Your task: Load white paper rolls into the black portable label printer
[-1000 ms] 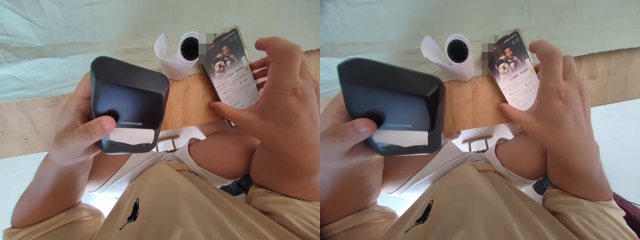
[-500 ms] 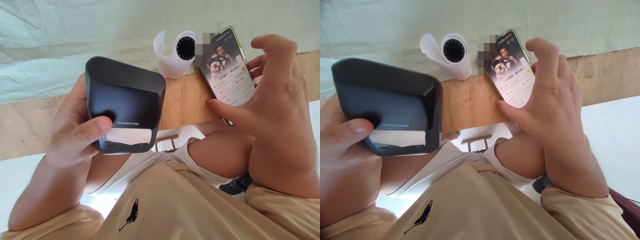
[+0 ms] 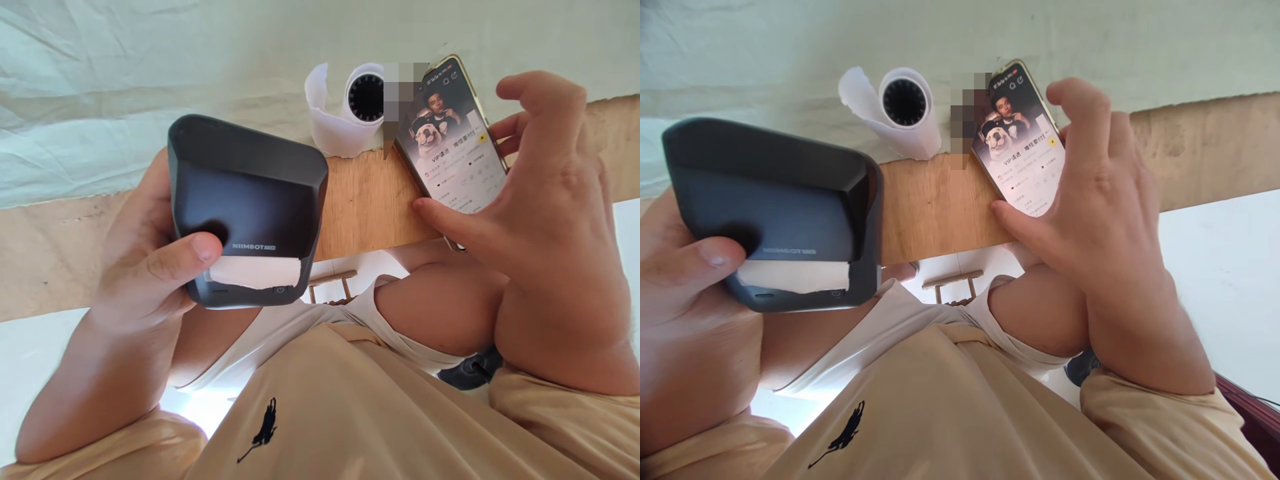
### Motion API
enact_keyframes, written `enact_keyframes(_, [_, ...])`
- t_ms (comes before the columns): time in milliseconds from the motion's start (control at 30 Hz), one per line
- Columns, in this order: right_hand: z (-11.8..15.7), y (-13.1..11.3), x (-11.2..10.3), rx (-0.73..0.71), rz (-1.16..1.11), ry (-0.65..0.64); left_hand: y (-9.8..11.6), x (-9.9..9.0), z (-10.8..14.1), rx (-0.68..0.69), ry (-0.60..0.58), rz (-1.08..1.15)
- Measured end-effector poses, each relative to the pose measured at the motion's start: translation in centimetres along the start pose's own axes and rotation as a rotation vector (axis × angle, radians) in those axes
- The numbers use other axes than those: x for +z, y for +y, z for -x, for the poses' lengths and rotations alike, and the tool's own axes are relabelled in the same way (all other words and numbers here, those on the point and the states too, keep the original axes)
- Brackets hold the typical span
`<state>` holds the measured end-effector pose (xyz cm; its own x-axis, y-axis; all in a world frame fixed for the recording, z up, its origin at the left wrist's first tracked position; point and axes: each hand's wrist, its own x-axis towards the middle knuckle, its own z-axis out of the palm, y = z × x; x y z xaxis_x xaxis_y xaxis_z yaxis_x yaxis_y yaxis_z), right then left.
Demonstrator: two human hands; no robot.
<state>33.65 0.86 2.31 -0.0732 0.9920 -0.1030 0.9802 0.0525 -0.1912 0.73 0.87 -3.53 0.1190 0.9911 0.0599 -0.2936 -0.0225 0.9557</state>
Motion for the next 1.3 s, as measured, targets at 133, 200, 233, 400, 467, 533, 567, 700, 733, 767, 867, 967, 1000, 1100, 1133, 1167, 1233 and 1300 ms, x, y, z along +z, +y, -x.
enact_keyframes(133, [-0.1,-0.2,0.2,0.047,0.01,-0.003,0.9,0.1,-0.3,-0.084,-0.126,-0.024])
enact_keyframes(200, [-0.1,-0.2,0.2,0.064,0.02,-0.01,2.3,0.3,0.2,-0.159,-0.104,-0.043])
enact_keyframes(233, [-0.2,-0.2,0.2,0.07,0.022,-0.013,2.9,0.4,0.5,-0.202,-0.111,-0.071])
enact_keyframes(400, [-0.2,0.1,-0.4,0.015,-0.03,-0.005,2.4,0.0,0.6,-0.26,-0.094,-0.121])
enact_keyframes(467, [-0.3,0.4,-1.1,-0.023,-0.1,0.012,0.8,-0.4,0.1,-0.088,-0.122,-0.044])
enact_keyframes(533, [-0.5,0.9,-1.8,-0.03,-0.161,0.026,-0.3,-0.7,-0.3,0.093,-0.233,0.096])
enact_keyframes(567, [-0.7,1.3,-2.0,-0.027,-0.177,0.031,-0.4,-0.7,-0.3,0.027,-0.216,0.089])
enact_keyframes(700, [-2.2,2.8,-2.2,-0.128,-0.182,0.039,1.6,0.0,0.2,-0.109,-0.177,0.032])
enact_keyframes(733, [-2.6,3.0,-2.2,-0.173,-0.176,0.032,2.0,0.1,0.2,-0.241,-0.129,-0.045])
enact_keyframes(767, [-3.0,3.1,-2.1,-0.204,-0.165,0.02,2.1,0.2,0.0,-0.286,-0.108,-0.065])
enact_keyframes(867, [-3.9,2.8,-2.1,-0.208,-0.117,-0.057,0.5,-0.1,-1.3,0.146,-0.379,0.156])
enact_keyframes(967, [-4.6,2.6,-2.1,-0.219,-0.126,-0.127,-1.1,-0.6,-2.0,0.257,-0.463,0.227])
enact_keyframes(1000, [-4.9,2.8,-2.1,-0.243,-0.128,-0.128,-1.0,-0.7,-1.8,0.239,-0.457,0.247])
enact_keyframes(1100, [-5.9,4.3,-2.0,-0.315,-0.039,-0.081,0.9,-0.4,-0.3,-0.143,-0.215,0.1])
enact_keyframes(1133, [-6.2,4.9,-1.9,-0.328,0.004,-0.065,1.8,-0.2,0.2,-0.192,-0.169,0.067])
enact_keyframes(1167, [-6.6,5.5,-1.8,-0.33,0.032,-0.054,2.7,0.0,0.7,-0.269,-0.138,0.016])
enact_keyframes(1233, [-7.2,6.6,-1.7,-0.312,0.046,-0.044,3.9,0.4,1.2,-0.309,-0.121,-0.01])
enact_keyframes(1300, [-7.5,7.1,-1.5,-0.288,0.039,-0.038,4.3,0.6,1.4,-0.312,-0.106,-0.001])
